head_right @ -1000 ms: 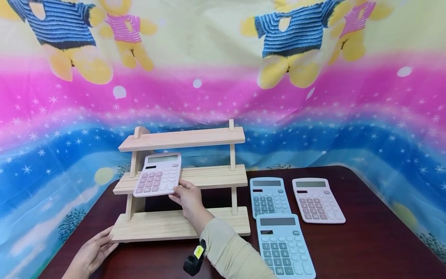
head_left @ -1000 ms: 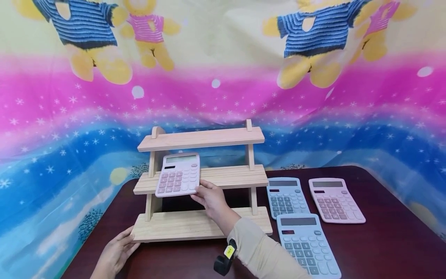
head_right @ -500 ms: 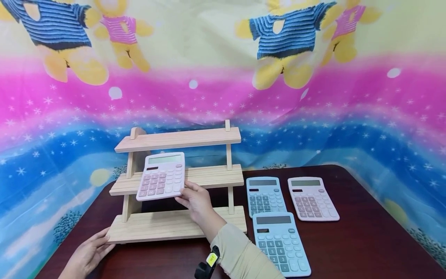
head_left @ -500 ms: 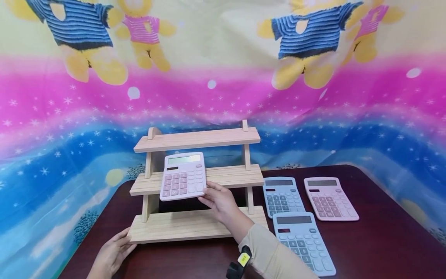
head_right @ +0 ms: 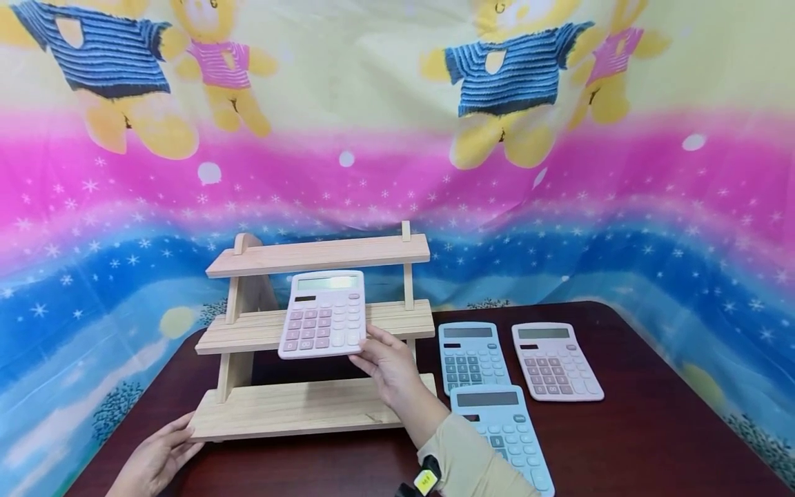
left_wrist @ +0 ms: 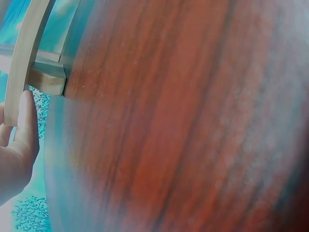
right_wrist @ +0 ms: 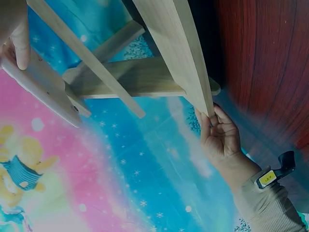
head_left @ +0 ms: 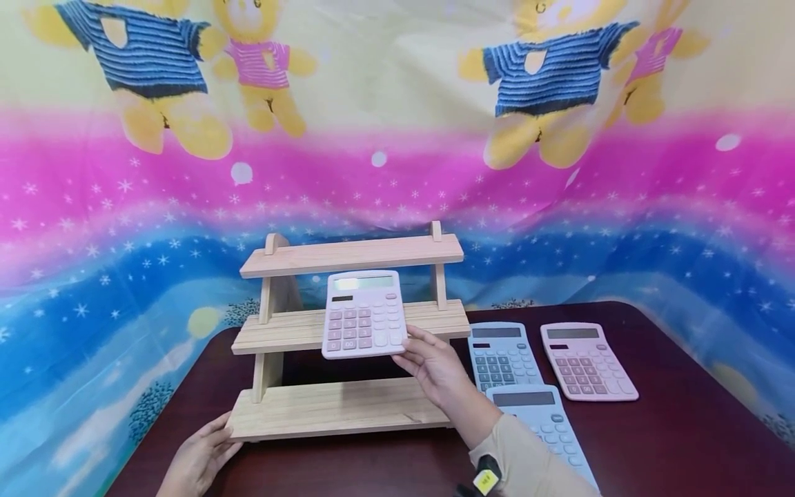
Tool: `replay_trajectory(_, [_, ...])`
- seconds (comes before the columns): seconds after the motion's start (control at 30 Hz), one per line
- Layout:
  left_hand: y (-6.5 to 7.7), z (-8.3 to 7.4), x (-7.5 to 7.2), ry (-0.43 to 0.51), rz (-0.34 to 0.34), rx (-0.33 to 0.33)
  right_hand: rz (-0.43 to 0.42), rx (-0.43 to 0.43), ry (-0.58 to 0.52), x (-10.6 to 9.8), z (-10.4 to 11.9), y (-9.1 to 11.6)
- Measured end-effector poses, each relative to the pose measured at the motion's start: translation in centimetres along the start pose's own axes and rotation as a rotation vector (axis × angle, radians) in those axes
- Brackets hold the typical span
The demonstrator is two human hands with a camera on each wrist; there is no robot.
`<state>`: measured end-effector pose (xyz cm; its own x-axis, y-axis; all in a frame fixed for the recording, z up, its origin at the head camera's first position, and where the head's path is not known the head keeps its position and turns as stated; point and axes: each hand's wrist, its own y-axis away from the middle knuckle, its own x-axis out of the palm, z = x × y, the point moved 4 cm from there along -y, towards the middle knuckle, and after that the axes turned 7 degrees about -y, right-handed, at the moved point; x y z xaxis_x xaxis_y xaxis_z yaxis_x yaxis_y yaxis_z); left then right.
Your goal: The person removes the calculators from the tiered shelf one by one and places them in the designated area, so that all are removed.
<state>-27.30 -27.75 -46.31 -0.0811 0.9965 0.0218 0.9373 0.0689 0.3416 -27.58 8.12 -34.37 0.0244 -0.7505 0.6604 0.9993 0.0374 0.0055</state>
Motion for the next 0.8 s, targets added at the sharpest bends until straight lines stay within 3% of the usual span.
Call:
replay_trajectory(0.4, [0.0,0.0,0.3,-0.021,0.03,-0.024,-0.079,-0.01,0.039,-2.9,2.9,2.0])
replay_trajectory(0.8, [-0.2,-0.1,-0.1,-0.001,0.031,-0.016,-0.104,-0.007,0.078,-5.4,5.6,4.2])
